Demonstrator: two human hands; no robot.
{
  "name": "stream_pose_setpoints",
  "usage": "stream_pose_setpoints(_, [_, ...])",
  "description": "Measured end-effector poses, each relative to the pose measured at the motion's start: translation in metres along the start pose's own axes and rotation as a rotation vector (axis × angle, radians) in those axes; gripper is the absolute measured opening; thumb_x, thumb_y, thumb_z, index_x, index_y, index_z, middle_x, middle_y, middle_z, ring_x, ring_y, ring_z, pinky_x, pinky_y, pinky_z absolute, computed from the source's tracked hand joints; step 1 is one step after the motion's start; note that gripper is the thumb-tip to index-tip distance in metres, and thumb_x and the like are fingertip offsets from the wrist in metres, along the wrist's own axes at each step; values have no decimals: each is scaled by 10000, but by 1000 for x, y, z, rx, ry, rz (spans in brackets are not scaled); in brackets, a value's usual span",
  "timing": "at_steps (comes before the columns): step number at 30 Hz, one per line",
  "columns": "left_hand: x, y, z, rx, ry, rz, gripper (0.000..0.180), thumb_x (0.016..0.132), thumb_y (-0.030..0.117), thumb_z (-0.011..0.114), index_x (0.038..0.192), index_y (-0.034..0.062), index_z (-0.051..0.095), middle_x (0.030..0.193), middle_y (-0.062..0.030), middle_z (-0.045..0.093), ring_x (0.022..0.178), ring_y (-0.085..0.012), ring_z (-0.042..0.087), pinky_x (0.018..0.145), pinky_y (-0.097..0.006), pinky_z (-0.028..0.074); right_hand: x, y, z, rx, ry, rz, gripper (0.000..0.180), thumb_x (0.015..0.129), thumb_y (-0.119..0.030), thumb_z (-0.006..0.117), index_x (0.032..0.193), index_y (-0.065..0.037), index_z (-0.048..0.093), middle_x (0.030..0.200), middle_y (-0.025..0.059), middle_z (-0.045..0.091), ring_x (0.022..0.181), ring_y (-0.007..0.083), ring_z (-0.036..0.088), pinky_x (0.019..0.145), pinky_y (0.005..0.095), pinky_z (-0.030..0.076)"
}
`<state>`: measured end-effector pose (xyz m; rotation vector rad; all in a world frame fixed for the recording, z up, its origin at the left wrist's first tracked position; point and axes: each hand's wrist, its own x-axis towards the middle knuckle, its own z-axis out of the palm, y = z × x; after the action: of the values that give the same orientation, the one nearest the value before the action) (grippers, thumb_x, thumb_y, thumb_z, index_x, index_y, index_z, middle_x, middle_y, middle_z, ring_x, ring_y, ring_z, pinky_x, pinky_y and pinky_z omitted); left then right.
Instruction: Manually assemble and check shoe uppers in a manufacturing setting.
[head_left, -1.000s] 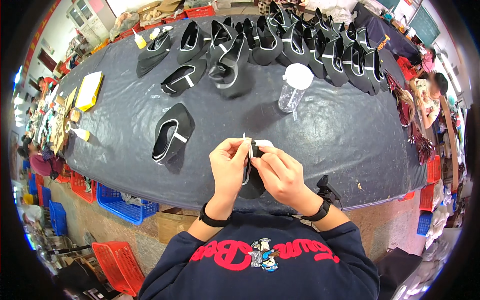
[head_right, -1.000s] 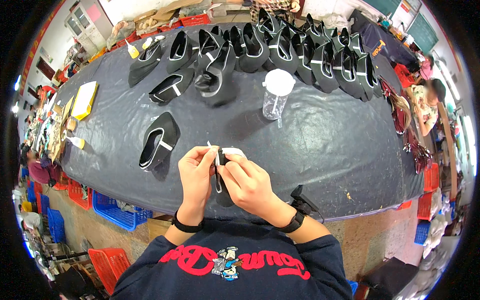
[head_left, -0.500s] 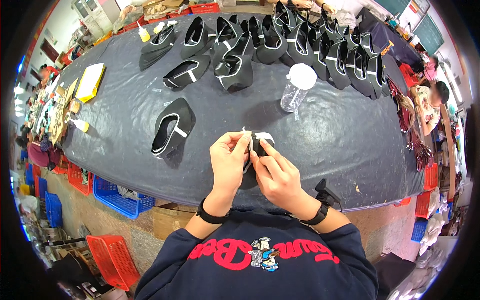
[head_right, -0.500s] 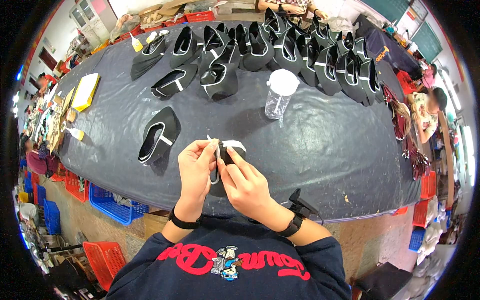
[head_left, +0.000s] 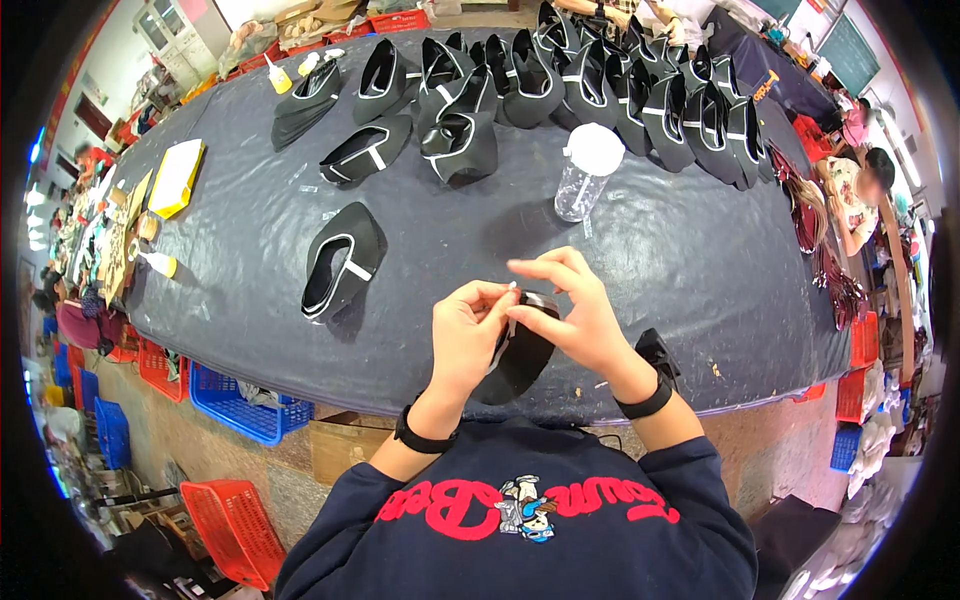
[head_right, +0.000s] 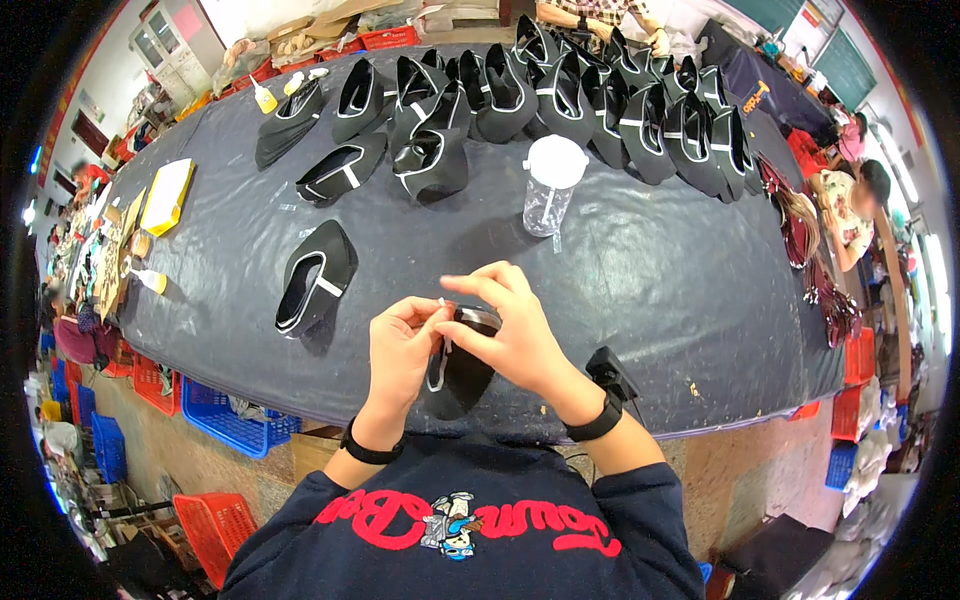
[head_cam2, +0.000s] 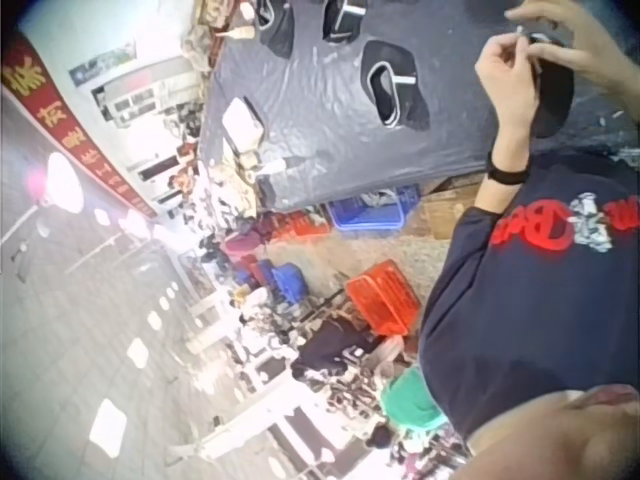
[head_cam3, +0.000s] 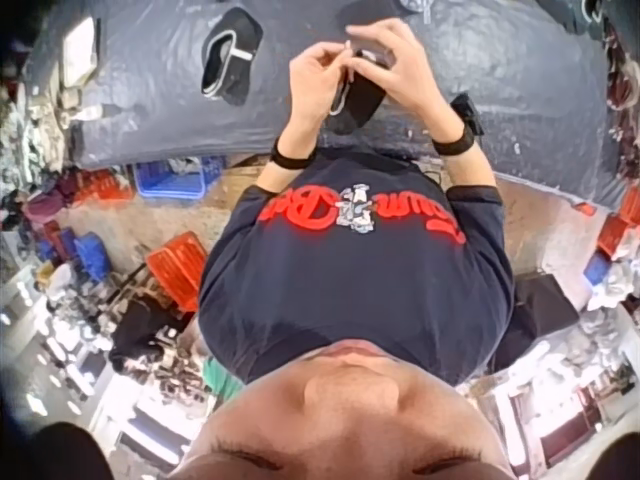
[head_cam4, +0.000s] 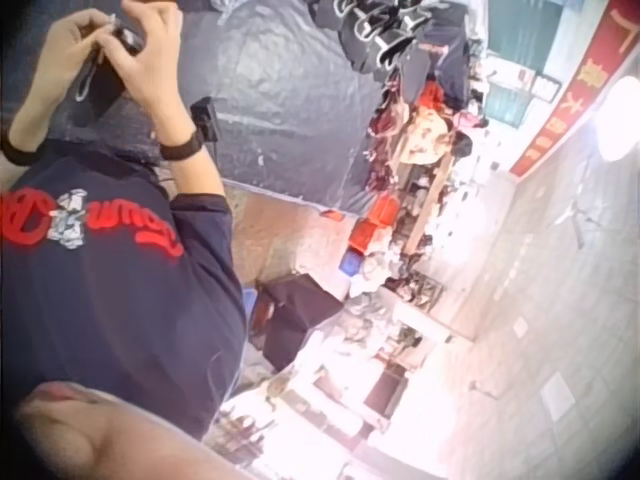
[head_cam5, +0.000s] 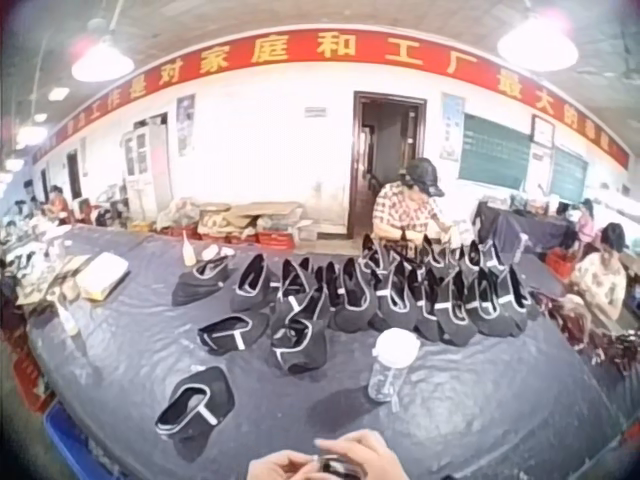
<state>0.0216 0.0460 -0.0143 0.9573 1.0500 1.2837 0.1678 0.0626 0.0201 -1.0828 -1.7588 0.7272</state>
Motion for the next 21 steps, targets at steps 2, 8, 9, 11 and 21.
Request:
stream_pose_setpoints(2, [-3,2,2,20,-35,33,86,851,57,623,890,-19,630,772,-28,635,633,-36,543,537,-159,408,-2,14,1,114,-87,65,127,760,-111,693,869,-46,685,812,66,587,751,164,545,695,265,436])
stream_pose_setpoints(8, [-11,4,-6,-5,-91,14,133,822,23,648,942,-21,610,780,-22,631,673,-43,557,597,-177,439,0,15,1,604,-86,396,45,809,-14,636,829,-8,676,815,15,587,739,77,543,662,214,423])
stream_pose_setpoints(9, [-13,8,-5,-23,-101,43,165,821,7,640,970,-8,570,791,-12,606,687,-44,549,614,-178,437,0,14,1,700,-70,437,40,808,-10,636,824,2,670,810,16,585,742,77,547,675,217,430])
stream_pose_setpoints(11, [-17,10,-5,-40,-113,71,204,821,-8,633,997,5,531,802,-3,581,702,-45,541,631,-179,435,-2,17,2,701,-67,419,47,804,-36,653,828,0,672,814,11,590,709,63,538,640,205,418])
stream_pose_setpoints(21, [-23,-3,-17,-120,-337,357,257,791,-106,526,943,63,406,883,-48,457,860,-125,457,794,-263,383,-16,6,11,422,-23,213,58,775,-63,674,800,-13,657,792,25,553,676,77,471,609,216,382])
